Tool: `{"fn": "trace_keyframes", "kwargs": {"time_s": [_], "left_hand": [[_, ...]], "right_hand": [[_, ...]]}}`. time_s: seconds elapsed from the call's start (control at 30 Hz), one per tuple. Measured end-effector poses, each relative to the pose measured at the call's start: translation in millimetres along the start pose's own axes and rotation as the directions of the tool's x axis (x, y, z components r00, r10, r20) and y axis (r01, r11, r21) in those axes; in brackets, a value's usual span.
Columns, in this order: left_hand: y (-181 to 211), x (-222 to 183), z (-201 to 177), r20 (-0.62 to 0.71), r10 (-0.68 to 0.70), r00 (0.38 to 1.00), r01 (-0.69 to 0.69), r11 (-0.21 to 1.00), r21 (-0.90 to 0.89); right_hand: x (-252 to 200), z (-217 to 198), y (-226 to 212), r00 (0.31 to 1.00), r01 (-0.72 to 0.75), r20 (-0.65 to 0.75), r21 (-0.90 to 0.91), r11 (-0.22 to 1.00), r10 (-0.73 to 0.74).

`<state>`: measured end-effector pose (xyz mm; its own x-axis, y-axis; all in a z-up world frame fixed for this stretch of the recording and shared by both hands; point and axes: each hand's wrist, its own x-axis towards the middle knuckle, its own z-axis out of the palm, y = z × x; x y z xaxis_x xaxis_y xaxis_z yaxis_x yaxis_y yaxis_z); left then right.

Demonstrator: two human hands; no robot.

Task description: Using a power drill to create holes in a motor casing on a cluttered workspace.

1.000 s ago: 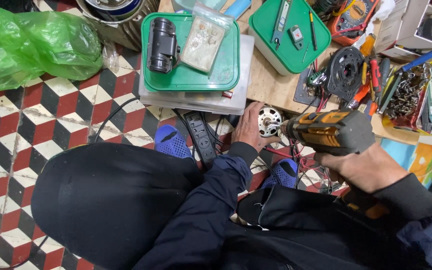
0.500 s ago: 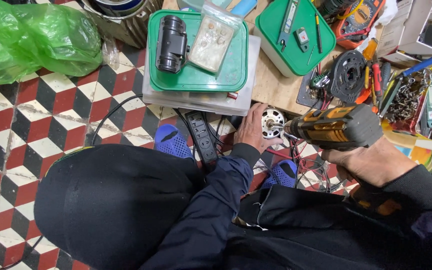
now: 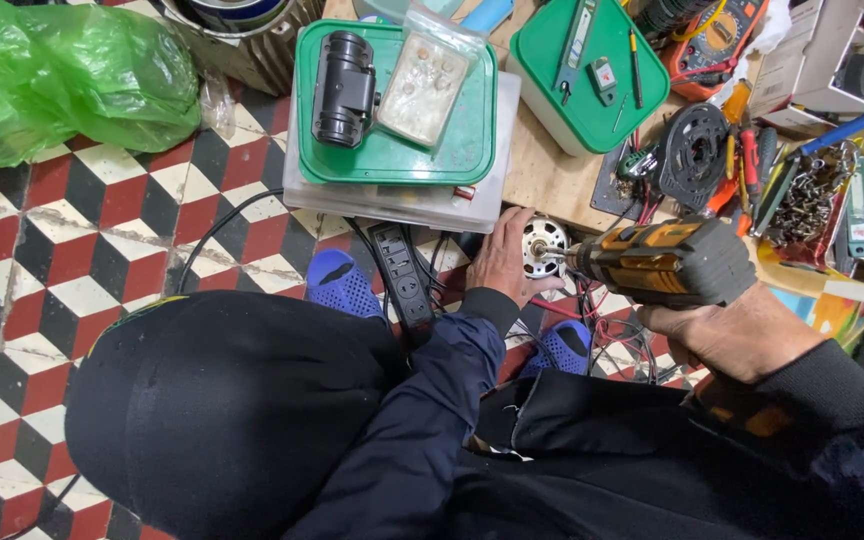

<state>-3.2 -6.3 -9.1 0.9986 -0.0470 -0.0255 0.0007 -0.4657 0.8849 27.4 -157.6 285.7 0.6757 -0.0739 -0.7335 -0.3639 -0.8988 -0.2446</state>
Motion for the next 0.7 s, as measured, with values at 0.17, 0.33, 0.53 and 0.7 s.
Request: {"fn": "trace_keyframes", "kwargs": {"time_s": [0.17,0.33,0.53,0.7], "left_hand": [[-1,0,1,0.005,-0.022,1.000,0.022,1.000,-0.007],[-1,1,1,0.017,-0.027,0.999,0.027,1.000,0.011],[-1,2,0,0.027,-0.037,0.999,0.037,0.999,0.011],[0,1,-1,0.022,-0.046,0.999,0.046,0.999,0.010]], "right_hand": [[4,2,6,0.999,-0.032,0.008,-0.036,0.999,0.032],[8,6,15,0.999,-0.022,0.030,-0.007,1.000,0.022],[22,14,46,0.994,0.065,0.104,-0.222,0.973,-0.042],[35,18,79,0.937,0.350,0.230,-0.618,0.704,-0.264]]}}
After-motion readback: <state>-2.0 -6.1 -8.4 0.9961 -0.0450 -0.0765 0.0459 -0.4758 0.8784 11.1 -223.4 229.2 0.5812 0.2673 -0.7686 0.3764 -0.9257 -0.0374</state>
